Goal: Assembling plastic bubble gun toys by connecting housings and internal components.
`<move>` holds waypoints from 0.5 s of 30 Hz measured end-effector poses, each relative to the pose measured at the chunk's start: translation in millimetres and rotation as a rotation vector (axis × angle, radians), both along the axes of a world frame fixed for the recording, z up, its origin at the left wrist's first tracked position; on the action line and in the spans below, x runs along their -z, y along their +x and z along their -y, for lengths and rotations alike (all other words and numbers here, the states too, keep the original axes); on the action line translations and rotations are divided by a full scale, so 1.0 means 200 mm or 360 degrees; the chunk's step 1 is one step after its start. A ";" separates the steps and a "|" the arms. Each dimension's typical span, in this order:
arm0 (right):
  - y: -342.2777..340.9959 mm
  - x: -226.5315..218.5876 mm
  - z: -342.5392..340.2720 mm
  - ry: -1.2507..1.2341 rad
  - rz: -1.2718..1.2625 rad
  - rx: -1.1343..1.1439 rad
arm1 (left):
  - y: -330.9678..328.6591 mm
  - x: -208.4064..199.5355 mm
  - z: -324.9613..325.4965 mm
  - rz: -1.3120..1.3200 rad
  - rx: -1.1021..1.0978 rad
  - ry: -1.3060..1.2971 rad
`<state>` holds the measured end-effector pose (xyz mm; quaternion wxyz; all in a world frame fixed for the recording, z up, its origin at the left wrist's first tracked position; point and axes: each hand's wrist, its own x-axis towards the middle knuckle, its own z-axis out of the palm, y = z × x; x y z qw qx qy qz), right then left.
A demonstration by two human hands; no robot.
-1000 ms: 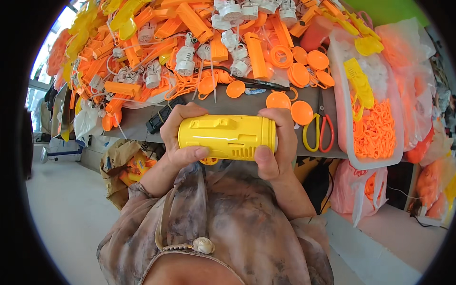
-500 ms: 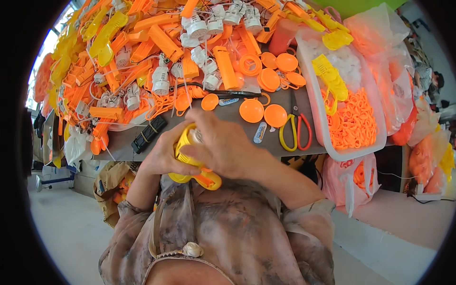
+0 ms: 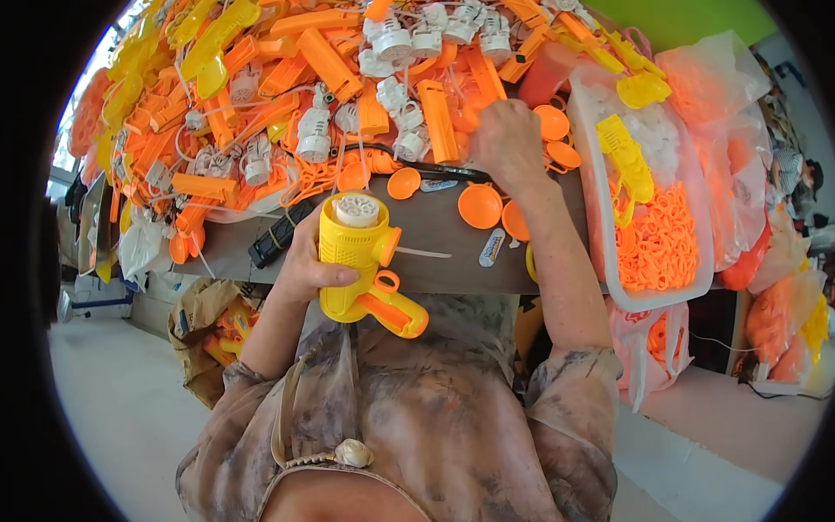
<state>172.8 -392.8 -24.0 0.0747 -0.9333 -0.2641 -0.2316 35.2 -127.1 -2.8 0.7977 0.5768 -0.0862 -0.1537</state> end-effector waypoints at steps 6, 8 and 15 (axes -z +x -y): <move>-0.18 -0.28 -0.04 0.1584 -0.0750 -0.0144 | 0.02 0.01 0.03 -0.0004 0.0147 0.0076; -0.22 -0.32 -0.01 0.2046 -0.1426 -0.0600 | 0.01 0.02 0.06 0.0013 0.0186 0.0054; -0.38 -0.28 -0.26 0.1459 -0.2242 -0.0723 | -0.04 0.02 0.15 0.0069 0.0400 0.0043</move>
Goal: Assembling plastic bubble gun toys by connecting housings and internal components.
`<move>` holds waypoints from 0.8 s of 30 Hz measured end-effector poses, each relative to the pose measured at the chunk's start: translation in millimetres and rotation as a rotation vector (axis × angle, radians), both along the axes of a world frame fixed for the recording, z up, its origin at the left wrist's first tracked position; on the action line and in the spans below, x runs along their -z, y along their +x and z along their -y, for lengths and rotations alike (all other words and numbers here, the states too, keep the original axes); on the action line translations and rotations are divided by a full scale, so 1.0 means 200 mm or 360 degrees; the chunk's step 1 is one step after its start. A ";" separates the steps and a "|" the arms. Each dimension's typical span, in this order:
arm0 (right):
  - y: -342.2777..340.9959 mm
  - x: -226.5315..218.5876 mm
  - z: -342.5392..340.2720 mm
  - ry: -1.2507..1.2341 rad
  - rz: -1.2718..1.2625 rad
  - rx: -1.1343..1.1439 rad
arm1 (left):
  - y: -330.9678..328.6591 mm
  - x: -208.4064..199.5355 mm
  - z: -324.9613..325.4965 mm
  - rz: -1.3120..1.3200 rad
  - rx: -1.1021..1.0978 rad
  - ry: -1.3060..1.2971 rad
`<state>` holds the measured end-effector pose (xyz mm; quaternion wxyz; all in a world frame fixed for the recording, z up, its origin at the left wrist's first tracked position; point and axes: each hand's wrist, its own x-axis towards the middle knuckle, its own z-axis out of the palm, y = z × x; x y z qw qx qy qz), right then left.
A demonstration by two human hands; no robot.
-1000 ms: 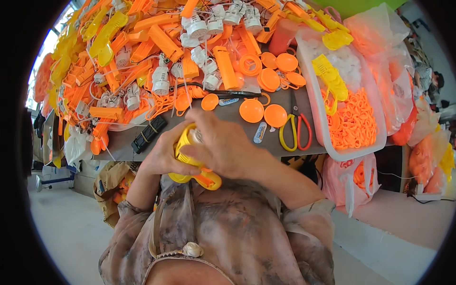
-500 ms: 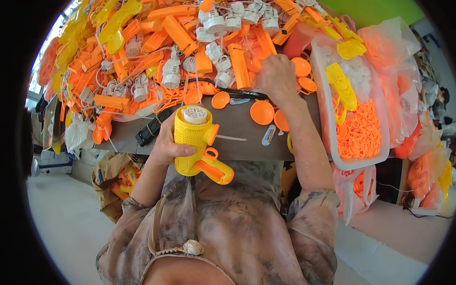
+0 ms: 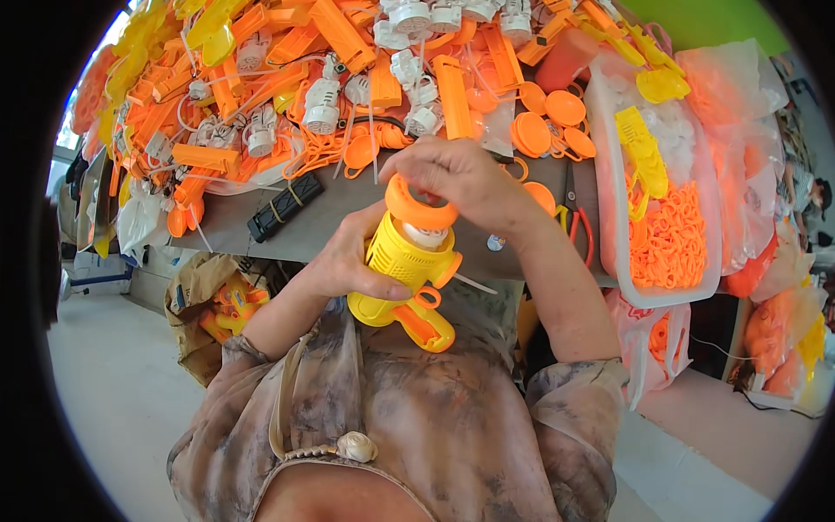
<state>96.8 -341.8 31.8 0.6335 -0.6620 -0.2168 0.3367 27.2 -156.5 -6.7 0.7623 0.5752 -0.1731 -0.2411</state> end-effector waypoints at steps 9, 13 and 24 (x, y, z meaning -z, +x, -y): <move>-0.10 0.01 -0.03 0.0100 0.0886 -0.0025 | 0.00 0.02 -0.03 -0.0031 -0.0109 -0.0005; -0.13 0.00 -0.03 -0.0056 0.0982 0.0001 | 0.01 0.03 -0.03 0.0035 -0.0113 0.0038; -0.14 0.03 -0.05 -0.0033 0.1053 -0.0054 | -0.02 0.04 -0.04 -0.0035 -0.0148 -0.0011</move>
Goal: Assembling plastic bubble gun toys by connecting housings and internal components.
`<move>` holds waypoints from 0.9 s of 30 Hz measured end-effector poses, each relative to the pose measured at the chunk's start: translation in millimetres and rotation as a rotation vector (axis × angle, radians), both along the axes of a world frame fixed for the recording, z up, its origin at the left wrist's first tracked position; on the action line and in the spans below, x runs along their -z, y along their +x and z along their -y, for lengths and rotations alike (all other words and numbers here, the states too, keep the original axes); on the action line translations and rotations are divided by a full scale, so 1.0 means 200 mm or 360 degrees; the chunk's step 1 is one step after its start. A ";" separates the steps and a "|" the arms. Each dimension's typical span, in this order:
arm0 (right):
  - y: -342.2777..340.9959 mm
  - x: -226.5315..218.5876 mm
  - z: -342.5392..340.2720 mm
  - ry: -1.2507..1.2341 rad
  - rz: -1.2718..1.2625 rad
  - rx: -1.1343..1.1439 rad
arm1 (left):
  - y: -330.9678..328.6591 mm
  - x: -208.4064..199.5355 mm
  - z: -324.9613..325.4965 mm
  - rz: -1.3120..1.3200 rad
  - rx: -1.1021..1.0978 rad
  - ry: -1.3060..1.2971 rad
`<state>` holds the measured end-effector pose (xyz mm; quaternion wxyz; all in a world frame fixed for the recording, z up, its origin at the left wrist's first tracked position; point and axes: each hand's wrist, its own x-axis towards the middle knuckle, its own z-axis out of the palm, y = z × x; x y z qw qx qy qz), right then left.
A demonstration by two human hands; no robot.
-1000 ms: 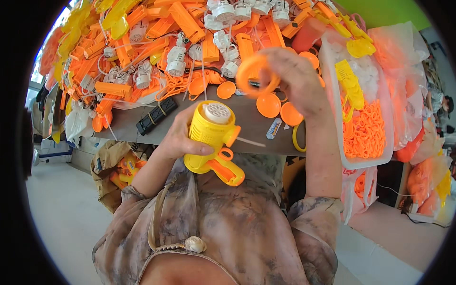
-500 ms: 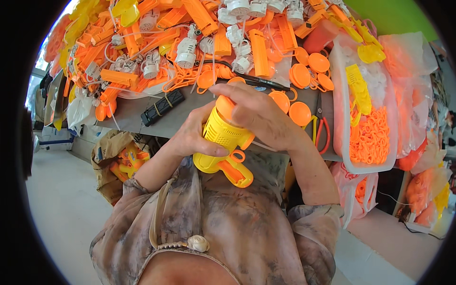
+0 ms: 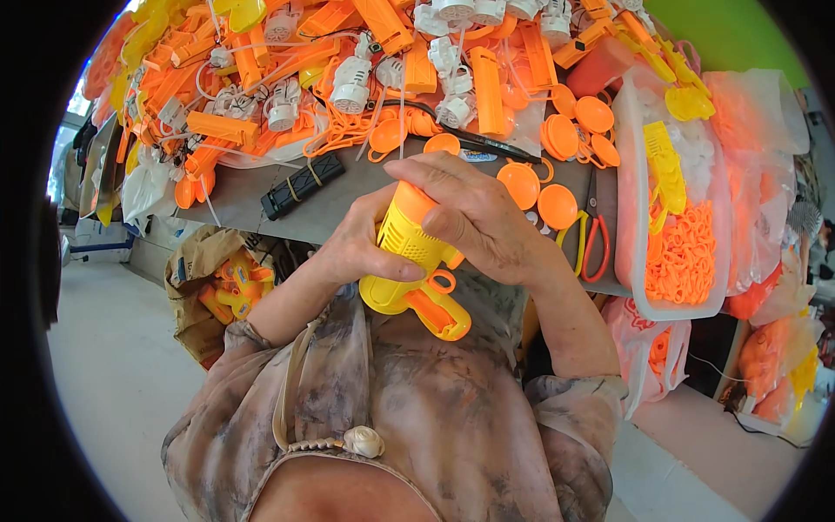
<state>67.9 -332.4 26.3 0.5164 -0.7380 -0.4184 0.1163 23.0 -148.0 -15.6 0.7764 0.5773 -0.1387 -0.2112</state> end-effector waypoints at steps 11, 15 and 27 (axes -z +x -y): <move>-0.12 0.15 0.03 -0.0092 -0.0347 0.0010 | -0.14 0.06 0.04 -0.0318 -0.0071 -0.0033; -0.18 0.20 0.03 -0.0067 -0.0468 0.0064 | -0.18 0.08 0.04 -0.0354 0.0012 0.0002; -0.50 0.19 0.07 0.0071 0.0141 0.0700 | -0.26 0.06 0.04 -0.0340 0.0052 -0.0136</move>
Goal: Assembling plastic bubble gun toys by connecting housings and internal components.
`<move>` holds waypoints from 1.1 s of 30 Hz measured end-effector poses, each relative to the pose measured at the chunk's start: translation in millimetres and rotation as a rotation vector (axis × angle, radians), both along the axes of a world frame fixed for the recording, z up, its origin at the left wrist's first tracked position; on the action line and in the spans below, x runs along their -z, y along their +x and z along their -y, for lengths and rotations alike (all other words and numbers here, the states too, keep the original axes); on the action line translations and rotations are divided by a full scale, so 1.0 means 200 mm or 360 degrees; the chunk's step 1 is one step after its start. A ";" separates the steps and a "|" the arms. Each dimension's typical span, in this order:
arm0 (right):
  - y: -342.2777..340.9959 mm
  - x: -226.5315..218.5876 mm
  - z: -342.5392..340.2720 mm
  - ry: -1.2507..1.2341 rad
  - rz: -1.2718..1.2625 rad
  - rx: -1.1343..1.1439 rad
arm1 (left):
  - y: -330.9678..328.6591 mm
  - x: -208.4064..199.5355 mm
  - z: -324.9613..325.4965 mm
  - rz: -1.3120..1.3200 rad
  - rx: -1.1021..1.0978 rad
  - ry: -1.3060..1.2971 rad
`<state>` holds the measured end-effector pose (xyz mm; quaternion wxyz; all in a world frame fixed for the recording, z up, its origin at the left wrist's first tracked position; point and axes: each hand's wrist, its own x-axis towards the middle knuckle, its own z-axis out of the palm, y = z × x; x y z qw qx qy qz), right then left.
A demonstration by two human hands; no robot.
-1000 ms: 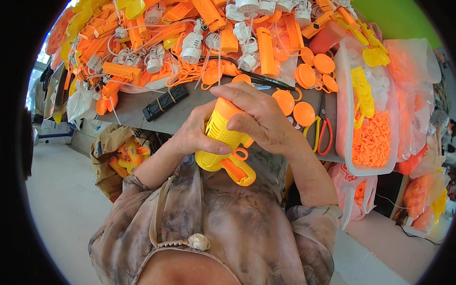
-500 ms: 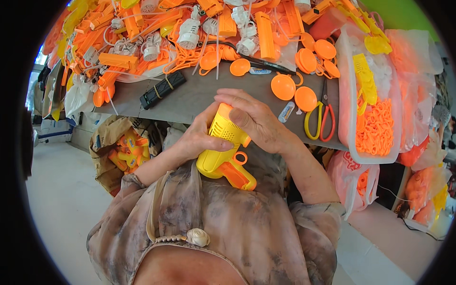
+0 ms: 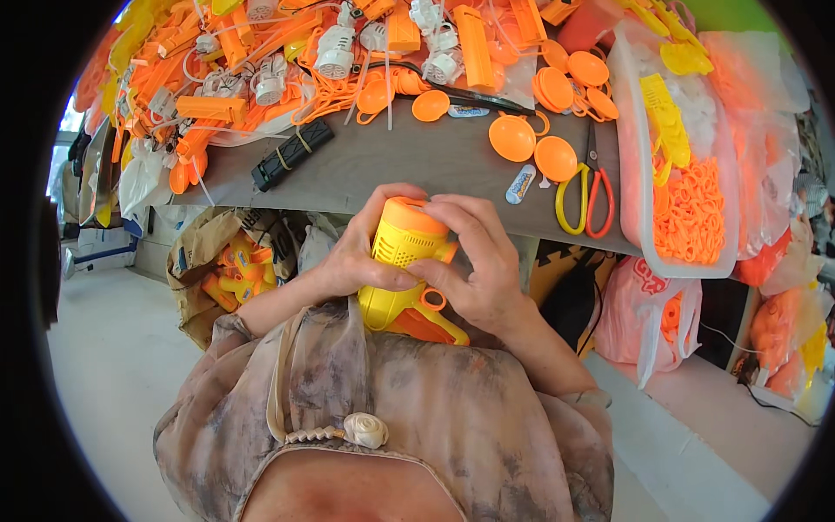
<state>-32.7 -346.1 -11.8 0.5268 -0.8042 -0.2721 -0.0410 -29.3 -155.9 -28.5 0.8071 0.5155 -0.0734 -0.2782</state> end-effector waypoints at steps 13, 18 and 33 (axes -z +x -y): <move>-0.07 0.07 -0.01 0.0048 0.0069 0.0129 | -0.04 0.00 0.01 -0.0039 -0.0040 0.0188; -0.05 0.06 0.00 0.0103 0.0390 0.0161 | -0.01 -0.04 0.03 0.0094 0.0007 0.0182; 0.34 -0.29 0.06 -0.0515 -0.0068 -0.0247 | 0.27 -0.18 0.03 0.0556 0.0332 0.0574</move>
